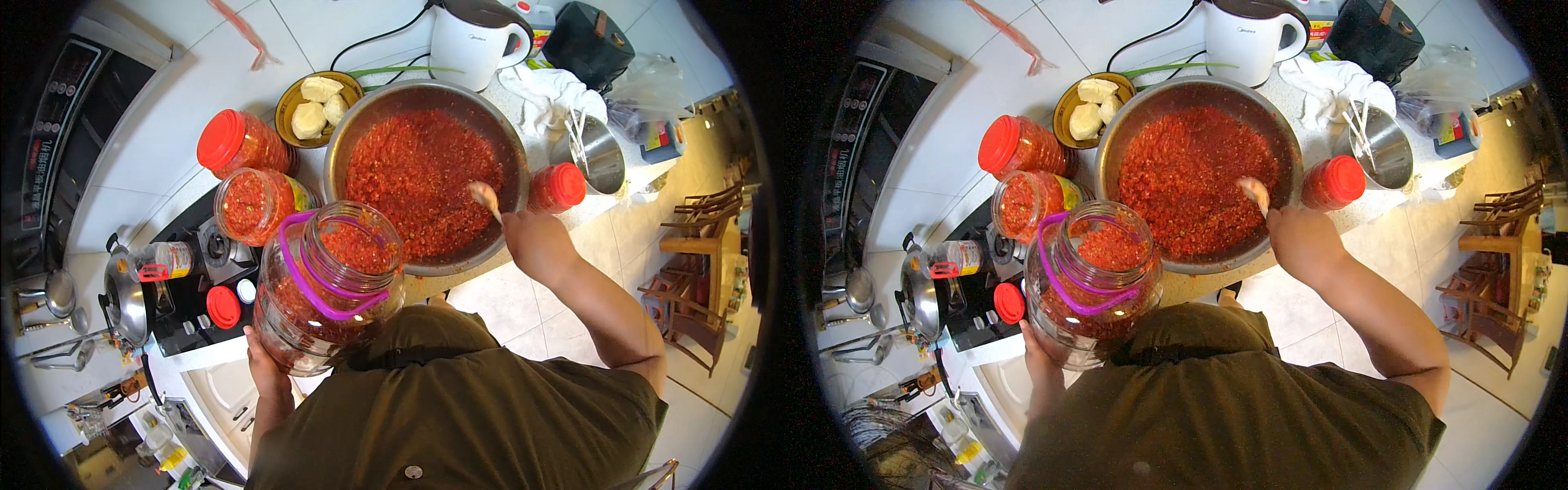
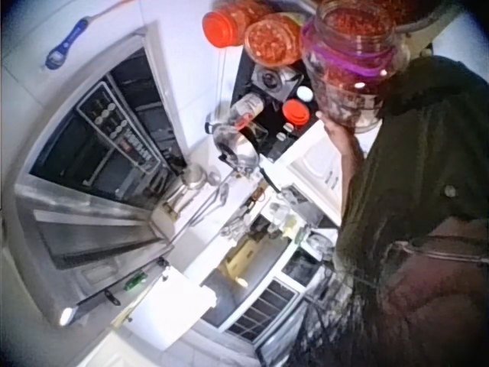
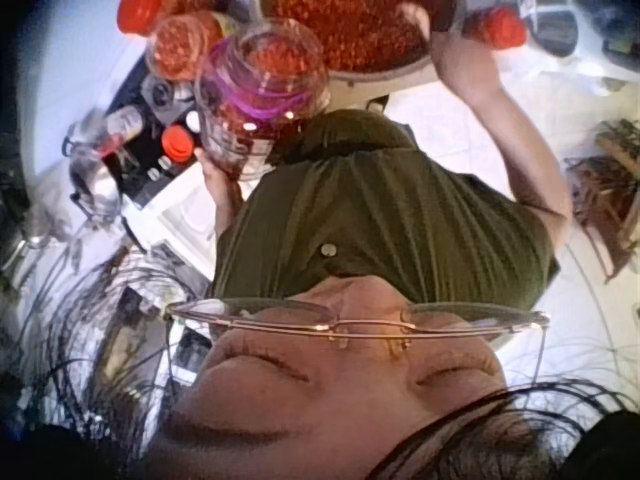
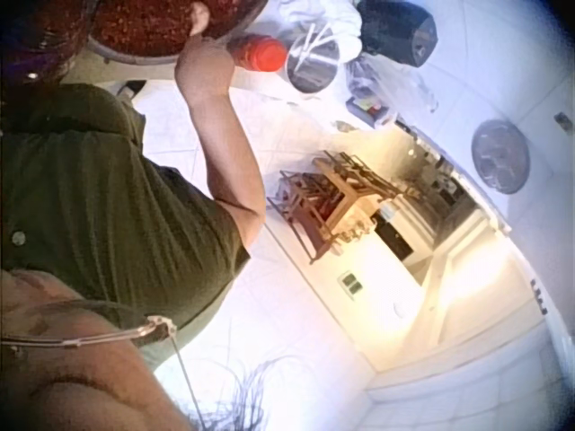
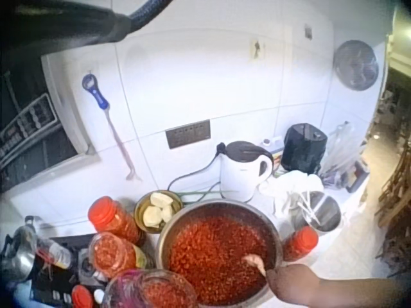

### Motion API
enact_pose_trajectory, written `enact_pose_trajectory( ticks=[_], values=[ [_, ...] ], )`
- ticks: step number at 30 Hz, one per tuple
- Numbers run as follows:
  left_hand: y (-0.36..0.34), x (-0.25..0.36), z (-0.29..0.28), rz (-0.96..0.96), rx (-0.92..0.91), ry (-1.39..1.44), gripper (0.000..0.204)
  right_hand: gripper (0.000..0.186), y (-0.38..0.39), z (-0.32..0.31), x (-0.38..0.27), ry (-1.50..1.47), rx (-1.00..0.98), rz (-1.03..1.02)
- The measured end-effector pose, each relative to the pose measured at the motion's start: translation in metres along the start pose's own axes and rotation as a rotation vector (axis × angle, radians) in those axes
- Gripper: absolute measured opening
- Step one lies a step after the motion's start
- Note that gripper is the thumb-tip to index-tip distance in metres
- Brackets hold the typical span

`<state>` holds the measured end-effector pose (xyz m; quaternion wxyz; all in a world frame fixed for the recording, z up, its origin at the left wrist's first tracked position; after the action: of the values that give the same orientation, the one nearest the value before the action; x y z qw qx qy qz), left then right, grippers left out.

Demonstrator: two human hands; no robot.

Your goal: The person washes a large glass jar, dries it with a cloth, and then uses a wooden spoon to transfer crushed red chili sauce from a metal bowl into the jar.

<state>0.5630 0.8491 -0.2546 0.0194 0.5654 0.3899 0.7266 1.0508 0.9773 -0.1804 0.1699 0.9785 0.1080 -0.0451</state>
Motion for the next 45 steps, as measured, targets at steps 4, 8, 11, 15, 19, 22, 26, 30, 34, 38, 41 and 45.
enact_pose_trajectory(
  ticks=[4, 8, 11, 15, 19, 22, 26, 30, 34, 38, 41, 45],
  values=[
    [0.001, -0.001, 0.003, 0.000, -0.013, 0.006, 0.064, 0.023, -0.020, 0.060, -0.003, -0.412, -0.121, 0.075],
    [-0.002, -0.008, -0.010, -0.022, -0.012, 0.000, 0.064, 0.035, -0.047, 0.076, -0.034, -0.904, -0.152, 0.192],
    [-0.004, -0.007, -0.009, 0.012, -0.007, -0.006, 0.064, 0.039, -0.066, 0.093, -0.046, -1.062, -0.126, 0.197],
    [-0.003, -0.008, -0.011, 0.011, 0.006, 0.036, 0.065, 0.031, -0.091, 0.118, -0.051, -1.456, -0.252, 0.331],
    [-0.005, -0.013, -0.019, 0.000, 0.047, 0.043, 0.064, 0.025, -0.100, 0.129, -0.046, -1.811, -0.303, 0.355],
    [-0.001, -0.010, -0.015, 0.011, 0.040, 0.026, 0.063, 0.022, -0.095, 0.114, -0.038, -1.866, -0.216, 0.367],
    [-0.001, -0.006, -0.007, 0.037, 0.003, 0.031, 0.064, 0.023, -0.078, 0.068, -0.017, -1.787, -0.058, 0.348],
    [-0.004, -0.011, -0.017, 0.002, 0.051, -0.010, 0.065, 0.024, -0.046, 0.011, -0.013, -1.689, 0.058, 0.266],
    [-0.009, -0.012, -0.017, 0.012, 0.002, 0.037, 0.066, 0.021, -0.001, -0.061, -0.041, -1.153, 0.328, -0.001],
    [-0.012, -0.006, -0.007, 0.013, -0.030, 0.007, 0.067, 0.032, 0.039, -0.069, -0.113, -0.411, 0.467, -0.511],
    [-0.012, -0.009, -0.014, -0.014, 0.014, 0.013, 0.066, 0.043, 0.040, -0.068, -0.136, -0.170, 0.407, -0.576],
    [-0.007, -0.005, -0.005, 0.017, -0.029, 0.022, 0.063, 0.035, 0.045, -0.073, -0.106, -0.065, 0.455, -0.493]
  ],
)
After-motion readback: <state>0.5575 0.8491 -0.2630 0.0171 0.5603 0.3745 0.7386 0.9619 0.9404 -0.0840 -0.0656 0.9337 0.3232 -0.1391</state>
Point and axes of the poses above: each hand's wrist, its own y-axis away from the middle knuckle, its own z-axis out of the palm, x = y × z, the point moved 8 cm from there along -y, towards the middle knuckle, and after that the axes turned 2 degrees about -x, right-handed, at the moved point
